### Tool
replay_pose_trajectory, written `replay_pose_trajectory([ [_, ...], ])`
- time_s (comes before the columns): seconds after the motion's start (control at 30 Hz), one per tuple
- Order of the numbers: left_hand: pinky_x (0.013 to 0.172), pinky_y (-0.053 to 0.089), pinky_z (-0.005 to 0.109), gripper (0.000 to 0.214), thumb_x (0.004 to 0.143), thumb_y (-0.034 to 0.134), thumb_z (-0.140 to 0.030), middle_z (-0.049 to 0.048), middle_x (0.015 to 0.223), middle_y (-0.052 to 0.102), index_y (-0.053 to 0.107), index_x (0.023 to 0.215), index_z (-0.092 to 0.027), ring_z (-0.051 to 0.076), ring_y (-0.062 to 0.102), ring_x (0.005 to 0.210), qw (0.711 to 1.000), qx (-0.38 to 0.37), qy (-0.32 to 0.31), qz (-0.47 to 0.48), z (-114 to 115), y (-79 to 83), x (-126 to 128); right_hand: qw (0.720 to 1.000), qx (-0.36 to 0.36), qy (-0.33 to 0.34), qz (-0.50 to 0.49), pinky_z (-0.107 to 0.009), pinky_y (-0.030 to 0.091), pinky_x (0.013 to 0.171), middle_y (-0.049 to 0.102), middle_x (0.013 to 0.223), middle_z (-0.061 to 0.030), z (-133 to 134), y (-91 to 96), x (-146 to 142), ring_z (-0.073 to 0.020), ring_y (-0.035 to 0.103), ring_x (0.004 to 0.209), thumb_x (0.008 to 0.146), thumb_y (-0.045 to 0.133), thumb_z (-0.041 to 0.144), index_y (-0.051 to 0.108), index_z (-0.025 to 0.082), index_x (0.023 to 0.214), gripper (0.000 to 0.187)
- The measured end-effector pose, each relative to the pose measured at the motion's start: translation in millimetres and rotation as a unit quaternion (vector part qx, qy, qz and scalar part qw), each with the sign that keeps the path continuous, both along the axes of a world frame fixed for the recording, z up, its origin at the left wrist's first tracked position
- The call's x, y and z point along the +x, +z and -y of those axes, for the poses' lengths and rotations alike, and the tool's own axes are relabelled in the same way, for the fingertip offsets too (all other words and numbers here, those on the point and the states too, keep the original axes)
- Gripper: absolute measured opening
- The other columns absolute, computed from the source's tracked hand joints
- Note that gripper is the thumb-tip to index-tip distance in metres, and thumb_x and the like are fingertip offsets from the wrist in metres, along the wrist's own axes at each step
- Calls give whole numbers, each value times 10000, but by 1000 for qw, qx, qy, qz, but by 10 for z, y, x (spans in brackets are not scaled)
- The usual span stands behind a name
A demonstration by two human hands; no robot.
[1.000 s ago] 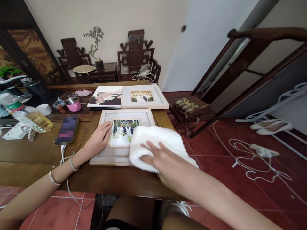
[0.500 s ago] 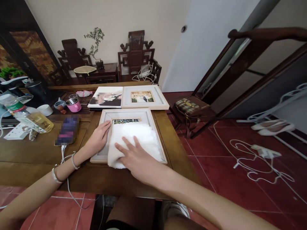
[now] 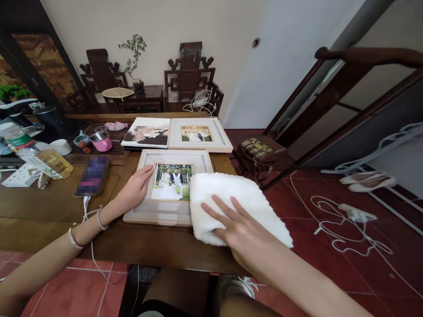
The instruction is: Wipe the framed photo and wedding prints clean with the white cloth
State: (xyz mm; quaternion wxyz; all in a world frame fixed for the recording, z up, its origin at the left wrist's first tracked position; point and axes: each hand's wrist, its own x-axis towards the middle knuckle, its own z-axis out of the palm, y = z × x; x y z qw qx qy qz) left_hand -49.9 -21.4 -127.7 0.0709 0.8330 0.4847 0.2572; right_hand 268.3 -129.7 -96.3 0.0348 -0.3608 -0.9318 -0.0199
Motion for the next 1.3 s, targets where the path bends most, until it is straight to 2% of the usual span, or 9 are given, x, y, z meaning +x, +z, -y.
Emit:
replay_pose_trajectory([
  [0.13,1092,391,444,403,920,350,-138,136,1372,520,544,1273,-122,239,458,1302,1000,-2,11,21,17,3,10,999,-30,24,8,-632,263,1067,437,1445,-124,-39,187,-294,-371,283,1369,635,484,-18,745,195,955,464],
  [0.3,1115,367,422,399,912,343,-132,143,1347,543,579,1232,-92,233,480,1284,999,-1,13,39,28,30,17,989,-112,46,87,-633,329,1016,396,1437,-245,-109,519,-1072,-452,344,1312,719,545,25,673,114,1142,451],
  [0.43,1112,371,421,395,911,347,-139,140,1337,555,584,1223,-88,231,492,1272,999,-7,20,47,13,34,9,987,-113,46,104,-650,371,949,382,1425,-297,-78,547,-1594,-486,406,1257,792,556,110,622,85,1216,430],
  [0.53,1110,374,411,389,919,347,-155,143,1330,561,588,1214,-79,229,505,1260,998,-7,23,54,1,30,5,992,-80,10,97,-646,385,915,436,1382,-308,-19,479,-1763,-462,464,1217,880,450,140,631,86,1203,374],
  [0.8,1080,407,413,367,938,361,-228,137,1267,611,625,1159,-100,234,544,1219,997,-2,29,67,3,75,44,993,-48,-1,104,-642,461,815,518,1302,-309,55,443,-1908,-462,537,1140,862,480,158,650,85,1169,358],
  [1.0,1107,363,434,381,957,354,-281,129,1337,556,584,1215,-122,242,479,1282,999,-18,-3,32,-6,70,12,992,-33,41,115,-597,480,803,608,1184,-311,11,484,-1927,-443,573,1089,808,522,121,686,55,1076,321],
  [1.1,1118,341,434,396,960,360,-280,150,1382,503,529,1274,-107,246,433,1315,1000,-29,-1,6,17,67,8,987,-76,33,134,-556,488,809,596,1214,-296,-24,542,-1738,-430,561,1110,791,531,96,701,76,1056,316],
  [1.2,1114,343,437,414,944,389,-258,168,1401,471,489,1309,-90,259,407,1330,999,-35,2,-11,45,67,15,982,-133,6,137,-506,506,807,594,1235,-263,-80,626,-1367,-417,576,1094,679,580,44,730,104,982,343],
  [1.3,1108,352,440,412,934,391,-233,162,1401,471,481,1316,-104,260,413,1325,1000,-28,-3,-5,62,60,16,985,-149,-24,87,-326,533,689,723,937,-134,-275,770,-883,-242,687,795,641,482,-30,741,169,884,408],
])
